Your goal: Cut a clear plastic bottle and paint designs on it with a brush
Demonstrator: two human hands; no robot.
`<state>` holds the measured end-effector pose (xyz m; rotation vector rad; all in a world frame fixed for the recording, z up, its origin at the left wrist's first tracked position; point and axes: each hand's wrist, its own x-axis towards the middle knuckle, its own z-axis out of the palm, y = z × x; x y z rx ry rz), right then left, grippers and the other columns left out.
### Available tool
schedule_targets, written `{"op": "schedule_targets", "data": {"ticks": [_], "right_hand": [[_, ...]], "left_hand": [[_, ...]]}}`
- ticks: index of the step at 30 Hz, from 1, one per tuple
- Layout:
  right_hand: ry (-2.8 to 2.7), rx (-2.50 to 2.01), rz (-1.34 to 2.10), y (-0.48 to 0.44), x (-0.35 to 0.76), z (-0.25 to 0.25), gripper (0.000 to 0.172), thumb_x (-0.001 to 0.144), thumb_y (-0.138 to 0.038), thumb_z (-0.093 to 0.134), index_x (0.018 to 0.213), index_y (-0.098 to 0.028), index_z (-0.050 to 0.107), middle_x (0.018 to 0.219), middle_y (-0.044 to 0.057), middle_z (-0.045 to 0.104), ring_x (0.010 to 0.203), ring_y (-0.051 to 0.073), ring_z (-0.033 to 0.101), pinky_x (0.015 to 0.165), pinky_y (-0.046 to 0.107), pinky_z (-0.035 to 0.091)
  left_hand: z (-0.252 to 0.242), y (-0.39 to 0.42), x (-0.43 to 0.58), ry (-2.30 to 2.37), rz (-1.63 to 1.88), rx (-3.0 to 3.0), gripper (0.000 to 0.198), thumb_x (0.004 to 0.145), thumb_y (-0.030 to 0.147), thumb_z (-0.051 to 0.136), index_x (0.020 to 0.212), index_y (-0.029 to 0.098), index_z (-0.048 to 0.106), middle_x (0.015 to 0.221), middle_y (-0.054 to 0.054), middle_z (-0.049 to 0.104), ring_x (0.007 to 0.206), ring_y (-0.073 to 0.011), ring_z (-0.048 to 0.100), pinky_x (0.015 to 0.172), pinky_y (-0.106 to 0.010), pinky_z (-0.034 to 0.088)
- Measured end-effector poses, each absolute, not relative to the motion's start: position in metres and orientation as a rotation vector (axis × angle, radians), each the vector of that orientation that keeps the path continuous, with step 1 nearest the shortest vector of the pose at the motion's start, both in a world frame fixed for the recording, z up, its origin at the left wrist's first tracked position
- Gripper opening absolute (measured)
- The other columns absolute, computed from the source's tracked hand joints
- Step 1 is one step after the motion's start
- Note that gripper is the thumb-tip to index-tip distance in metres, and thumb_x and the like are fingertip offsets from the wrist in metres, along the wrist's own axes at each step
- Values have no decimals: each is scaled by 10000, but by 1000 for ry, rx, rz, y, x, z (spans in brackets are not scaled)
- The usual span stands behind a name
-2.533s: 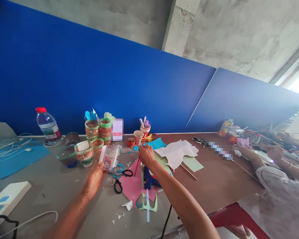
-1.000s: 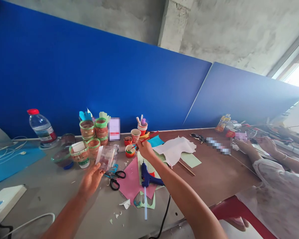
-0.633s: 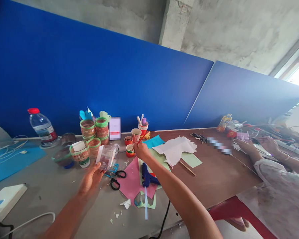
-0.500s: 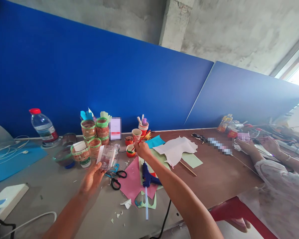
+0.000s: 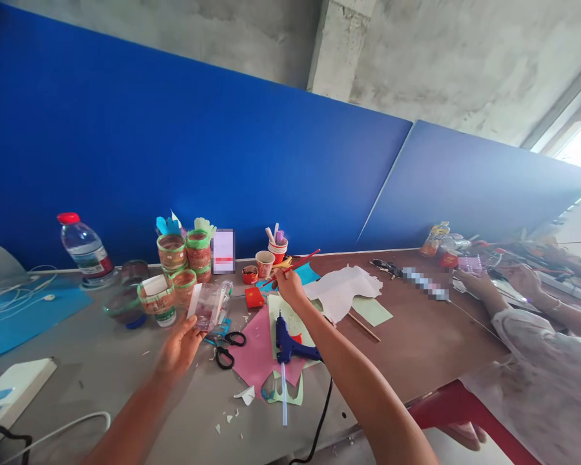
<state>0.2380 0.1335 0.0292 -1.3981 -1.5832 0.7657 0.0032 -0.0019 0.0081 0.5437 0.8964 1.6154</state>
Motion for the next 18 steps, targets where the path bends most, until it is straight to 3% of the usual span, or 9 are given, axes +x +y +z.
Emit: {"op": "schedule_targets", "data": {"ticks": [10, 18], "right_hand": [[-1622, -1359, 858, 121, 223, 35, 425, 863, -408, 367, 633, -155, 619, 521, 27, 617, 382, 91, 429, 431, 221, 355], [-1694, -1445, 764, 121, 208, 43, 439, 872, -328, 440, 483, -184, 582, 497, 37, 612, 524, 138, 565, 561, 241, 406]], "left_hand": [[4, 0, 2, 872, 1617, 548, 245, 611, 310, 727, 833, 234, 657, 873, -36, 722, 954, -238, 647, 774, -330, 516], [2, 0, 1, 874, 1620, 524, 279, 608, 310, 737, 860, 233, 648, 841, -19, 706, 920, -212, 643, 765, -315, 499]]}}
